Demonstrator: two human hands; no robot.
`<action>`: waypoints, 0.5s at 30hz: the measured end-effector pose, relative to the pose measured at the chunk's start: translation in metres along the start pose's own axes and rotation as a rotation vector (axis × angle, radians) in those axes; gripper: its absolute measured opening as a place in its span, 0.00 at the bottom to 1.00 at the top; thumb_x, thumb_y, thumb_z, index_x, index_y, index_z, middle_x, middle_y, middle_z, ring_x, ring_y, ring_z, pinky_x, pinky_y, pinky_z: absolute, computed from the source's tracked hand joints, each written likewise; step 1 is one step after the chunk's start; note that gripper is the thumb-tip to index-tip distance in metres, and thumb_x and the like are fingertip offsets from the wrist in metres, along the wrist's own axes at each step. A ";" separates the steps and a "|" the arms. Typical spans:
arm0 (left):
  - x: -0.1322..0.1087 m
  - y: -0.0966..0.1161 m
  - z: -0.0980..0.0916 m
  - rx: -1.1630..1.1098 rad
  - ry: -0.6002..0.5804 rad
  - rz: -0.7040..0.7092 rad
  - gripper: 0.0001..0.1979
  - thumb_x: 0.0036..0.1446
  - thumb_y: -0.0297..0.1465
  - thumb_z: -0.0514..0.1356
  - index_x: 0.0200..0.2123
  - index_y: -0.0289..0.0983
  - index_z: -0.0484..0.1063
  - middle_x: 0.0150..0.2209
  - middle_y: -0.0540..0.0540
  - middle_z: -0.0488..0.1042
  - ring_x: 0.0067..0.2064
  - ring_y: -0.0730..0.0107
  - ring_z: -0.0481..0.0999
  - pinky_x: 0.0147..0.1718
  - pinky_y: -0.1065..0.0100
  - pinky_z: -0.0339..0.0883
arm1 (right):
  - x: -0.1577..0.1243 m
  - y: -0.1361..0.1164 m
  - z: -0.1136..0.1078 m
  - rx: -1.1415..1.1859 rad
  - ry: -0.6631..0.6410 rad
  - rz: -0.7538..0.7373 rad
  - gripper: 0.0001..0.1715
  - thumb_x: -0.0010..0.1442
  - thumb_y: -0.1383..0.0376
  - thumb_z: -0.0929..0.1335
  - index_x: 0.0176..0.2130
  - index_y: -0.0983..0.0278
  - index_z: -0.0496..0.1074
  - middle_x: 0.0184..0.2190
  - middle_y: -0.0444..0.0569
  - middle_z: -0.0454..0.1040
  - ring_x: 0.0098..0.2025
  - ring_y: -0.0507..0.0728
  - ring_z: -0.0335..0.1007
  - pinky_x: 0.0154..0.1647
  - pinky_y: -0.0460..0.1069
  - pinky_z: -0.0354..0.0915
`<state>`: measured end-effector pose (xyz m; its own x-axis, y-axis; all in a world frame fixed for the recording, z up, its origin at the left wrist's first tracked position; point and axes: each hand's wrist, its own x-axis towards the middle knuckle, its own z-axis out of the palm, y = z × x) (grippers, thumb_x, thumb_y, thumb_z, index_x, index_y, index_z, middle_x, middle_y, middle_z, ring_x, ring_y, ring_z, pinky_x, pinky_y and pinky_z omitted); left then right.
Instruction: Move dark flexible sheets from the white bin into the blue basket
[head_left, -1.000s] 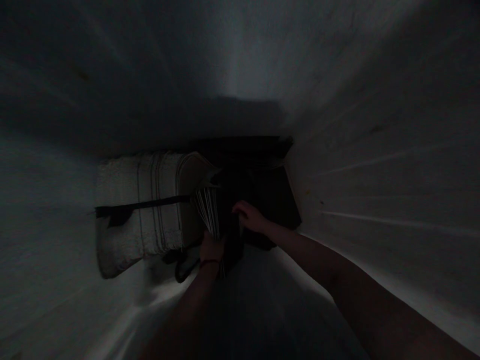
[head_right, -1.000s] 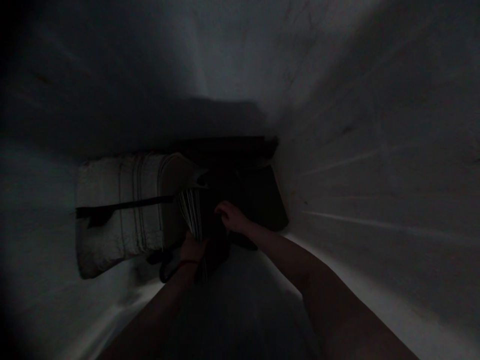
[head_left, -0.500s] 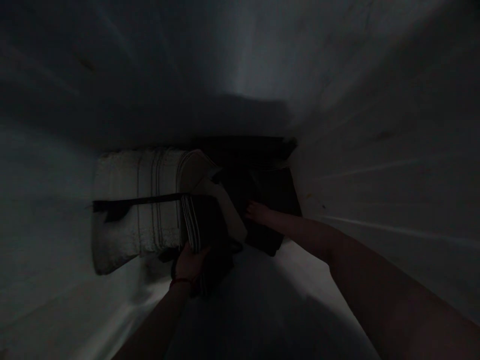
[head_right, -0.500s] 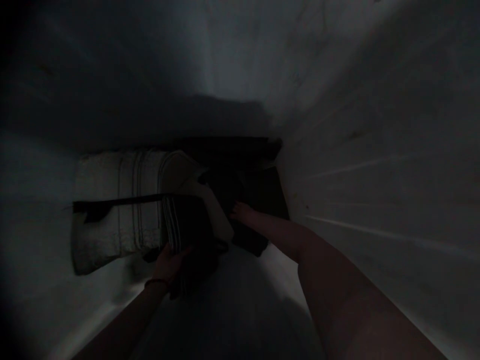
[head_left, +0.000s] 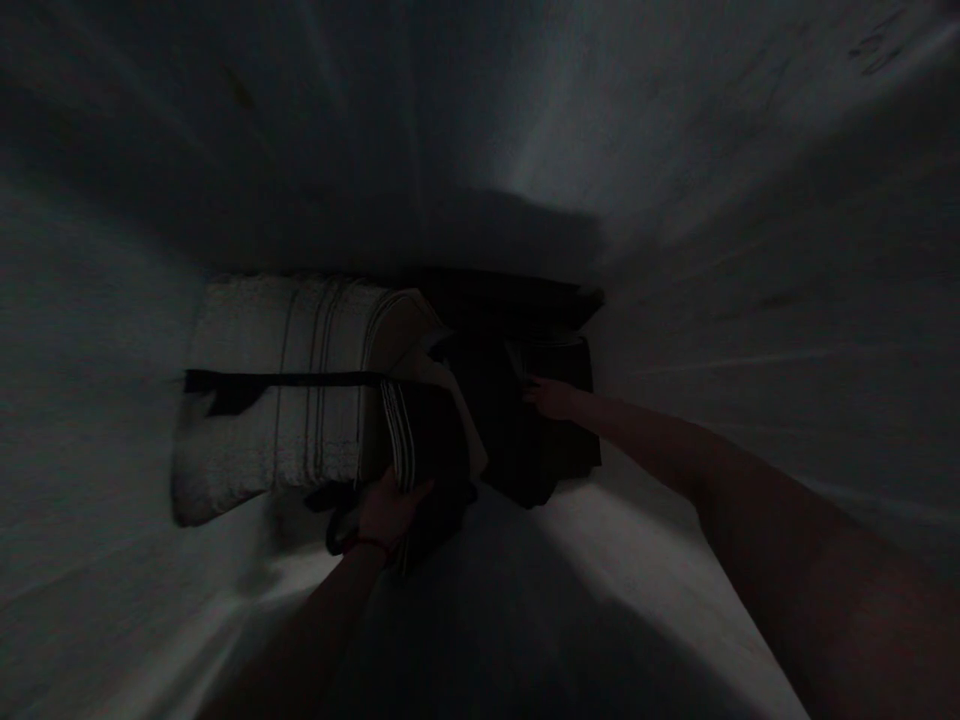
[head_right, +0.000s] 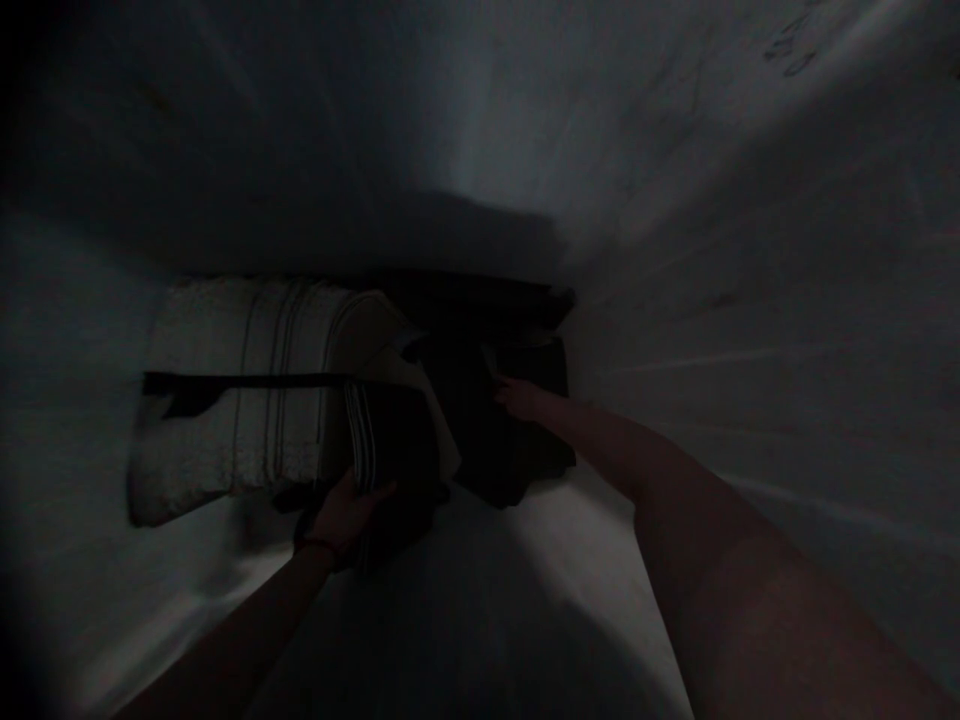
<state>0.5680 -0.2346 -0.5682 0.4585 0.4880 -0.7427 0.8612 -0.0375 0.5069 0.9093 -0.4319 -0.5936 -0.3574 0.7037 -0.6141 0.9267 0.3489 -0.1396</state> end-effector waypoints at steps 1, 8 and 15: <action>0.000 0.000 0.000 -0.017 -0.007 -0.001 0.31 0.52 0.45 0.64 0.57 0.39 0.67 0.51 0.41 0.75 0.50 0.54 0.76 0.45 0.59 0.71 | -0.005 0.001 0.003 0.001 0.017 -0.002 0.13 0.57 0.70 0.68 0.41 0.61 0.79 0.54 0.51 0.72 0.61 0.63 0.62 0.68 0.65 0.42; 0.000 0.002 -0.001 -0.109 -0.022 -0.028 0.30 0.51 0.43 0.65 0.56 0.38 0.69 0.50 0.40 0.76 0.50 0.53 0.76 0.47 0.57 0.70 | -0.015 0.003 0.007 0.029 0.074 -0.037 0.10 0.59 0.66 0.68 0.40 0.61 0.80 0.63 0.53 0.62 0.68 0.65 0.48 0.67 0.67 0.43; 0.001 0.001 -0.002 -0.114 -0.027 -0.015 0.29 0.50 0.42 0.66 0.54 0.38 0.70 0.49 0.40 0.76 0.50 0.53 0.76 0.47 0.56 0.70 | 0.020 -0.024 -0.019 0.066 0.072 -0.045 0.10 0.59 0.67 0.68 0.38 0.60 0.80 0.55 0.53 0.70 0.63 0.65 0.57 0.67 0.66 0.43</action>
<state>0.5692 -0.2322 -0.5673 0.4531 0.4640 -0.7612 0.8380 0.0697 0.5413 0.8776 -0.4151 -0.5878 -0.4045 0.7315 -0.5490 0.9141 0.3416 -0.2183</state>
